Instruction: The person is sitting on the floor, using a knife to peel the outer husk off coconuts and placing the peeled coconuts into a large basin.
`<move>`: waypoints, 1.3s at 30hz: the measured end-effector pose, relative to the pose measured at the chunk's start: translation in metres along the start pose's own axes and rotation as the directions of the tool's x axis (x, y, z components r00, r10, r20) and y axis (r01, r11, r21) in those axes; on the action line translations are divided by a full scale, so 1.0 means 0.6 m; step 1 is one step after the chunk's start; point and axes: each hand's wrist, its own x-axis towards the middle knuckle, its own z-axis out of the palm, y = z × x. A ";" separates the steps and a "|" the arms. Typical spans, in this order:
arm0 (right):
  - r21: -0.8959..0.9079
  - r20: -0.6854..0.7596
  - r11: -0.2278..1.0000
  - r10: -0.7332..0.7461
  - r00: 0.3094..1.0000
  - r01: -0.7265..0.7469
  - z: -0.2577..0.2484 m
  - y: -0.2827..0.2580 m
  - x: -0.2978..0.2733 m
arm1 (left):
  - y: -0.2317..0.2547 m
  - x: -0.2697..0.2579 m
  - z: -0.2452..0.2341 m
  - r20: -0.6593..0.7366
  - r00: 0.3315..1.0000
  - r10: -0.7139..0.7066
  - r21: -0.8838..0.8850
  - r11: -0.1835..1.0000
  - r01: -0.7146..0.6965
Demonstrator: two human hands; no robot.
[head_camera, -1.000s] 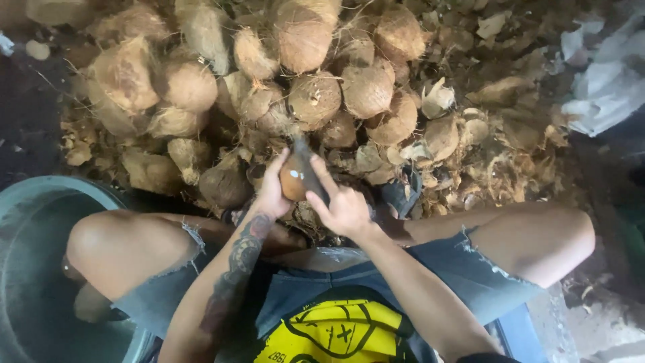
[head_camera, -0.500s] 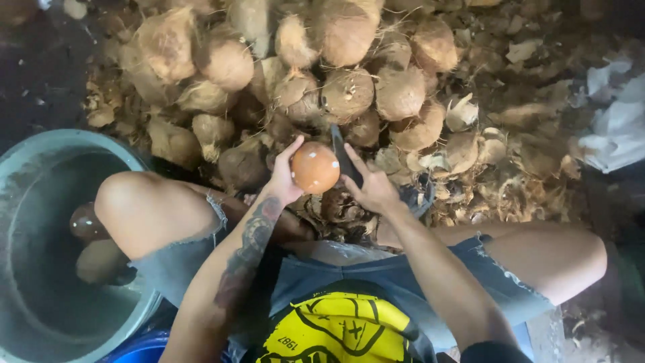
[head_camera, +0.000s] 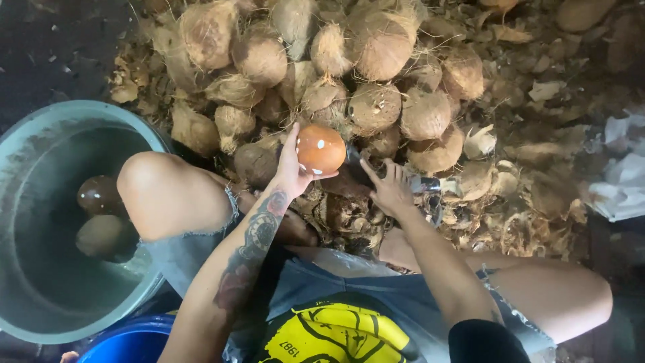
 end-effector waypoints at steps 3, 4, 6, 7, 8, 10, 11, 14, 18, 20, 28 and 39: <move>0.023 -0.027 0.998 0.053 0.998 -0.052 -0.019 -0.017 -0.012 | -0.010 0.042 -0.023 -0.009 1.000 -0.029 -0.004 1.000 0.029; 0.060 -0.004 0.995 0.074 0.997 -0.074 -0.030 -0.023 -0.014 | -0.013 0.049 -0.026 -0.021 0.999 -0.032 -0.012 0.999 0.032; 0.096 0.023 0.991 0.090 0.996 -0.091 -0.039 -0.040 -0.015 | -0.014 0.039 -0.023 -0.037 0.999 -0.034 -0.024 0.999 0.033; 0.170 -0.255 0.985 0.055 0.965 -0.012 -0.039 -0.047 -0.013 | -0.010 0.025 -0.012 -0.028 0.999 -0.024 0.022 0.999 0.025; 0.219 -0.514 0.972 0.041 0.857 0.085 -0.040 -0.055 -0.011 | -0.007 0.010 -0.001 -0.018 1.000 -0.015 0.067 0.998 0.016; 0.288 -0.624 0.925 -0.015 0.781 0.248 -0.082 -0.090 0.001 | -0.010 0.011 0.001 -0.005 1.000 -0.012 0.099 0.995 0.012; 0.330 -0.723 0.848 -0.056 0.689 0.416 -0.103 -0.107 0.004 | -0.014 0.010 0.002 0.000 1.000 -0.009 0.124 0.992 0.009; 0.212 -0.802 0.829 -0.154 0.577 0.517 -0.209 -0.173 -0.008 | -0.045 0.069 -0.024 0.048 0.999 0.010 0.198 0.980 -0.019; 0.351 -0.749 0.808 -0.061 0.660 0.473 -0.136 -0.148 0.078 | -0.060 0.024 -0.008 0.067 0.997 -0.044 0.242 0.970 0.026; 0.812 -0.532 0.439 0.281 0.799 0.385 -0.175 -0.154 0.074 | -0.061 0.018 0.000 0.106 0.994 0.038 0.275 0.959 -0.066; 0.783 0.331 -0.622 0.428 0.841 0.008 -0.245 -0.139 0.056 | -0.060 -0.025 0.020 0.430 0.868 0.249 0.475 0.755 -0.452; 0.662 -0.648 0.670 0.285 0.706 0.337 -0.328 -0.136 0.003 | 0.022 -0.054 0.014 0.679 0.499 0.539 0.350 0.360 -0.865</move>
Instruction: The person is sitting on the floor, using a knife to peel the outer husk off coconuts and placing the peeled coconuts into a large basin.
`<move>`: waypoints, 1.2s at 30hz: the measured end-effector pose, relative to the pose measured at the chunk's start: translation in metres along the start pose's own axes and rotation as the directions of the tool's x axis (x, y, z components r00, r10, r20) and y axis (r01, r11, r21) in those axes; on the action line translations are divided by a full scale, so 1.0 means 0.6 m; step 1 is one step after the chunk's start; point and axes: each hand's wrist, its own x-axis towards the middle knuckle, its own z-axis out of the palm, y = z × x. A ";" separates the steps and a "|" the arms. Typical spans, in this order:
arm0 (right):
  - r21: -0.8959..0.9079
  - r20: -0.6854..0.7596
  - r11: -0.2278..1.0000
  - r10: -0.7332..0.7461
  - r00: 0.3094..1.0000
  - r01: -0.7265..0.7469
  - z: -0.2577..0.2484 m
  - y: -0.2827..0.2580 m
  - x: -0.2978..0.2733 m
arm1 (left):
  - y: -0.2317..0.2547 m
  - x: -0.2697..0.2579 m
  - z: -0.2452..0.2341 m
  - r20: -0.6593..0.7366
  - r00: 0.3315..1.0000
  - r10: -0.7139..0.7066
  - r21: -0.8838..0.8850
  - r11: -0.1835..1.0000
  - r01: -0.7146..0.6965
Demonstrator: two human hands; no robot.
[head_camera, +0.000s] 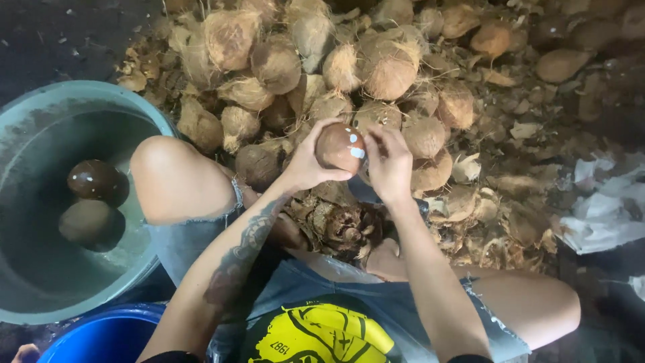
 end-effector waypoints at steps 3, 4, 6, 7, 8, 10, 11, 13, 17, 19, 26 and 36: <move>-0.225 0.142 0.921 -0.293 0.946 0.319 -0.039 -0.042 -0.017 | 0.027 0.005 0.002 0.033 0.995 -0.092 0.095 0.992 0.088; -0.199 0.197 0.875 -0.404 0.893 0.440 -0.047 -0.041 -0.022 | 0.039 0.006 0.004 0.062 0.983 -0.171 0.222 0.963 0.154; -0.177 0.243 0.820 -0.499 0.832 0.544 -0.054 -0.025 -0.035 | 0.050 0.007 0.012 0.096 0.963 -0.253 0.348 0.915 0.205; -0.223 0.271 0.775 -0.533 0.801 0.591 -0.054 -0.011 -0.042 | 0.051 0.006 0.015 0.106 0.952 -0.288 0.380 0.896 0.229; -0.259 0.304 0.723 -0.568 0.765 0.640 -0.050 0.002 -0.047 | 0.052 0.003 0.016 0.105 0.941 -0.322 0.412 0.875 0.254; -0.278 0.304 0.716 -0.567 0.766 0.640 -0.054 0.000 -0.054 | 0.046 0.003 0.021 0.128 0.934 -0.332 0.423 0.871 0.252; -0.292 0.308 0.707 -0.568 0.763 0.644 -0.055 -0.001 -0.058 | 0.043 0.002 0.023 0.146 0.929 -0.341 0.432 0.866 0.251; -0.256 0.267 0.770 -0.524 0.809 0.584 -0.043 0.024 -0.066 | 0.041 -0.002 0.024 0.153 0.918 -0.366 0.472 0.843 0.258; -0.488 0.242 0.797 -0.268 0.933 0.356 -0.010 0.178 -0.084 | 0.060 -0.006 0.032 0.179 0.924 -0.339 0.348 0.900 0.263; -0.428 0.204 0.889 -0.082 0.975 0.165 -0.032 0.163 -0.086 | 0.062 -0.007 0.031 0.177 0.925 -0.336 0.319 0.909 0.269; -0.066 0.601 0.851 0.451 0.660 -0.521 -0.071 -0.137 -0.007 | 0.000 -0.001 0.018 0.091 0.942 -0.323 0.322 0.905 0.279; 0.626 0.491 0.754 -0.180 0.852 -0.201 0.127 -0.349 0.114 | 0.248 -0.088 -0.286 -0.368 0.921 0.129 -0.003 0.990 -0.140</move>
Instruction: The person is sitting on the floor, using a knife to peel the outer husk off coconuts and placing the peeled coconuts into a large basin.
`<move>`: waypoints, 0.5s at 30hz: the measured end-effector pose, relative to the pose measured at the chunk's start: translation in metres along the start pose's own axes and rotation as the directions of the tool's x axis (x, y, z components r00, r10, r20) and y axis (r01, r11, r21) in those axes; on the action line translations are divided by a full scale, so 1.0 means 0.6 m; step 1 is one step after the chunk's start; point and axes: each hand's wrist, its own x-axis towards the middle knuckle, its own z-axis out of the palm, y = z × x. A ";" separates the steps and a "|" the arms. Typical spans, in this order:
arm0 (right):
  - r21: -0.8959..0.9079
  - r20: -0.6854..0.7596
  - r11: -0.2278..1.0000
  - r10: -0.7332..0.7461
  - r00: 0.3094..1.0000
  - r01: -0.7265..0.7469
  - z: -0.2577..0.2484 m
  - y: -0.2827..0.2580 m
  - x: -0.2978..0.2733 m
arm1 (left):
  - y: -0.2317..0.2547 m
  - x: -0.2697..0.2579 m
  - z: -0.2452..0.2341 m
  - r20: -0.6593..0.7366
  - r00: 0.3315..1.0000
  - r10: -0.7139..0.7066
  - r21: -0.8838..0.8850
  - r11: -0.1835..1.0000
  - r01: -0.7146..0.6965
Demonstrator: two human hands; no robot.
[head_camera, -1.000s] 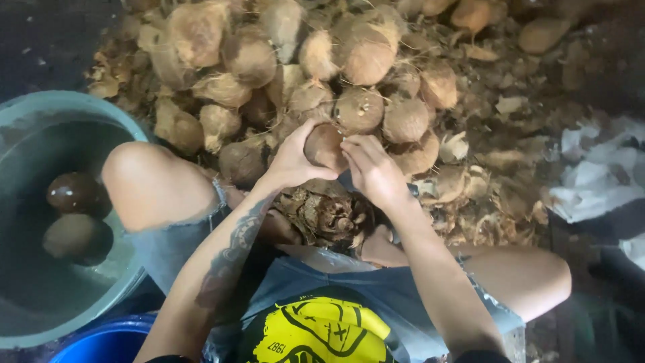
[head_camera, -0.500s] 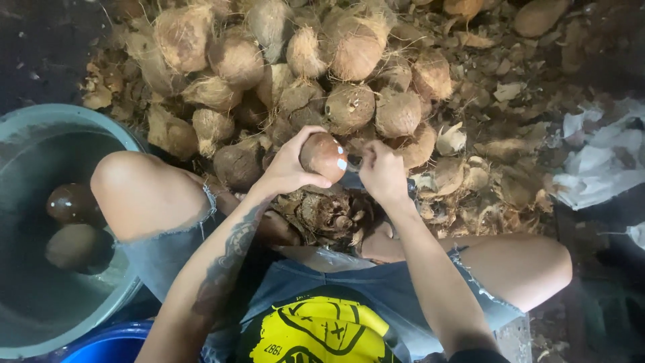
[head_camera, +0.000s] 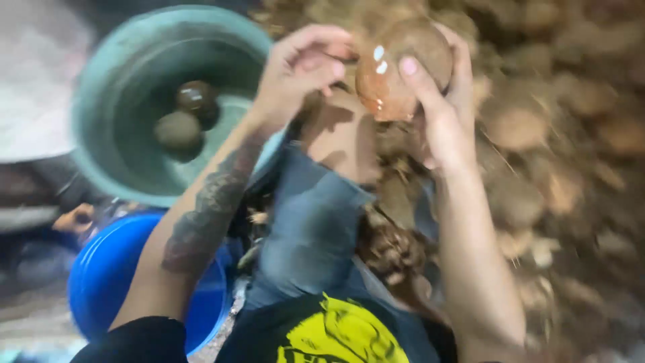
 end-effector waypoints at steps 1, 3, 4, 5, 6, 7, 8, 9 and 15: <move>-0.055 0.087 0.998 -0.001 0.996 0.006 0.041 -0.014 0.022 | 0.029 -0.014 -0.049 -0.071 0.997 0.015 0.083 0.996 -0.009; -0.099 0.216 0.995 0.014 0.976 0.008 0.130 -0.004 0.055 | 0.045 -0.073 -0.154 -0.187 0.982 0.029 0.175 0.985 0.005; -0.221 0.336 0.973 0.014 0.942 0.065 0.173 0.010 0.071 | 0.039 -0.106 -0.205 -0.268 0.961 0.067 0.416 0.908 0.052; -0.329 0.450 0.934 0.023 0.893 0.142 0.217 0.023 0.087 | 0.033 -0.141 -0.254 -0.340 0.933 0.117 0.621 0.773 0.129; -0.318 0.482 0.936 0.021 0.876 0.152 0.256 0.058 0.091 | 0.012 -0.193 -0.299 -0.371 0.920 0.127 0.623 0.768 0.146; -0.457 0.584 0.855 0.081 0.808 0.245 0.296 0.094 0.096 | -0.011 -0.245 -0.341 -0.442 0.897 0.028 0.752 0.556 0.353; -0.566 0.663 0.745 0.158 0.732 0.352 0.333 0.130 0.096 | -0.037 -0.300 -0.378 -0.533 0.844 -0.059 0.800 0.289 0.525; -0.551 0.690 0.748 0.159 0.706 0.369 0.366 0.167 0.086 | -0.036 -0.344 -0.385 -0.563 0.825 -0.052 0.782 0.289 0.552; -0.769 0.613 0.381 0.667 0.424 0.513 0.458 0.413 0.085 | -0.064 -0.433 -0.407 -0.722 0.600 -0.345 0.685 -0.229 0.692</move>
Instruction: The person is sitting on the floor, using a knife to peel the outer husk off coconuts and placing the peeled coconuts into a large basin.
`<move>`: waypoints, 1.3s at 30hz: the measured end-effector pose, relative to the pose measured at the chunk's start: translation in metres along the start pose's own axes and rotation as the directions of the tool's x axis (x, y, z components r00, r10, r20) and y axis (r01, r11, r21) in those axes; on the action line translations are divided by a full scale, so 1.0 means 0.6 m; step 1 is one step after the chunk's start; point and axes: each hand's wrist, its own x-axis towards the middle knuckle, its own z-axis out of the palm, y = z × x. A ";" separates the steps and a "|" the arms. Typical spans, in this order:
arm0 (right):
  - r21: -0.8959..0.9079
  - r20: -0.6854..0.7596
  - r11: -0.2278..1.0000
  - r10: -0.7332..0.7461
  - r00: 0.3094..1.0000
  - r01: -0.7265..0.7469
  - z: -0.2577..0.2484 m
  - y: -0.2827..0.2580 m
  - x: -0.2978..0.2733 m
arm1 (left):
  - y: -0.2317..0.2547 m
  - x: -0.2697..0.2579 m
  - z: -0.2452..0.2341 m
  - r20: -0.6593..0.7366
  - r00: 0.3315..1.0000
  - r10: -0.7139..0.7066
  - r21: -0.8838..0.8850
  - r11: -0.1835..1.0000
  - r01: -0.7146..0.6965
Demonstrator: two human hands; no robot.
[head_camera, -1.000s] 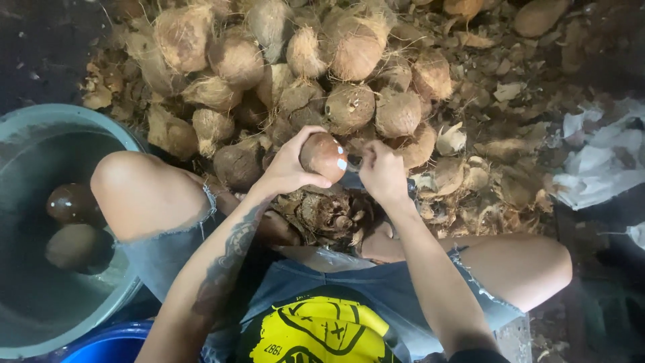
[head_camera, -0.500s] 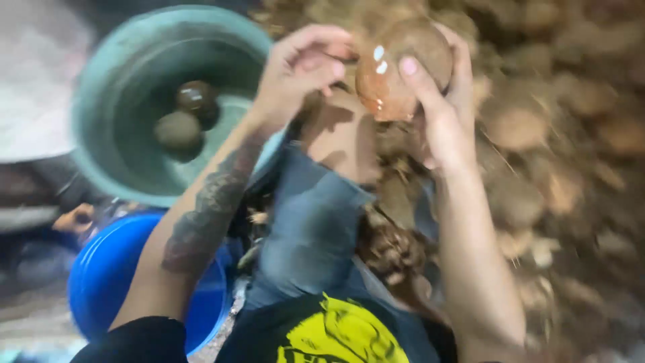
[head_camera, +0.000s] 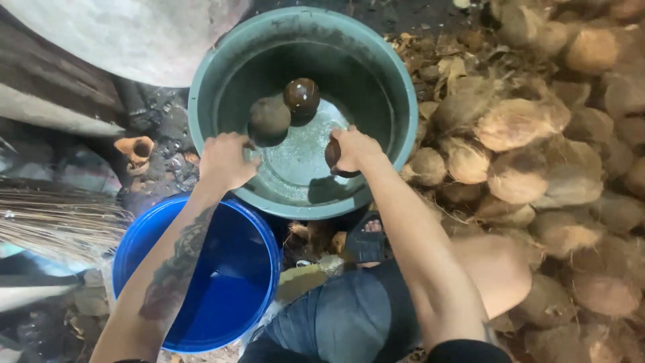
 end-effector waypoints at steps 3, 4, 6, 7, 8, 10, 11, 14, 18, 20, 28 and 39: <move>-0.086 0.091 0.996 0.038 0.995 -0.031 0.055 0.034 0.058 | 0.025 -0.008 -0.033 0.002 0.997 -0.077 -0.219 0.973 0.076; -0.107 0.125 0.992 0.077 0.989 -0.063 0.062 0.036 0.064 | 0.026 -0.007 -0.031 0.040 0.995 -0.097 -0.234 0.967 0.103; -0.134 0.164 0.988 0.105 0.981 -0.083 0.093 0.061 0.098 | 0.024 -0.005 -0.031 0.082 0.988 -0.129 -0.249 0.958 0.145; -0.134 0.181 0.986 0.118 0.976 -0.095 0.121 0.085 0.122 | 0.024 -0.005 -0.031 0.088 0.988 -0.127 -0.230 0.963 0.144; -0.134 0.198 0.985 0.132 0.971 -0.106 0.150 0.110 0.145 | 0.025 -0.006 -0.030 0.093 0.988 -0.124 -0.210 0.967 0.142; -0.090 0.232 0.986 0.157 0.960 -0.139 0.161 0.117 0.159 | 0.021 -0.005 -0.028 0.105 0.985 -0.136 -0.214 0.964 0.156; -0.042 0.246 0.982 0.191 0.950 -0.187 0.162 0.124 0.163 | 0.023 0.000 -0.029 0.099 0.986 -0.131 -0.217 0.965 0.149; -0.014 0.272 0.991 0.129 0.954 -0.130 0.202 0.151 0.195 | 0.034 -0.008 -0.045 0.133 0.981 -0.144 -0.239 0.956 0.173; -0.005 0.277 0.992 0.125 0.953 -0.129 0.247 0.179 0.219 | 0.032 -0.007 -0.037 0.117 0.983 -0.142 -0.232 0.958 0.166; 0.004 0.274 0.991 0.126 0.954 -0.133 0.251 0.187 0.229 | 0.031 -0.006 -0.037 0.113 0.982 -0.149 -0.226 0.959 0.171; -0.057 0.143 0.981 0.194 0.970 -0.188 0.124 0.104 0.117 | 0.031 -0.015 -0.046 0.129 0.984 -0.125 -0.183 0.972 0.148; 0.361 -0.323 0.933 0.117 0.939 0.008 -0.037 0.138 0.009 | 0.032 -0.010 -0.049 0.123 0.989 -0.084 -0.166 0.981 0.104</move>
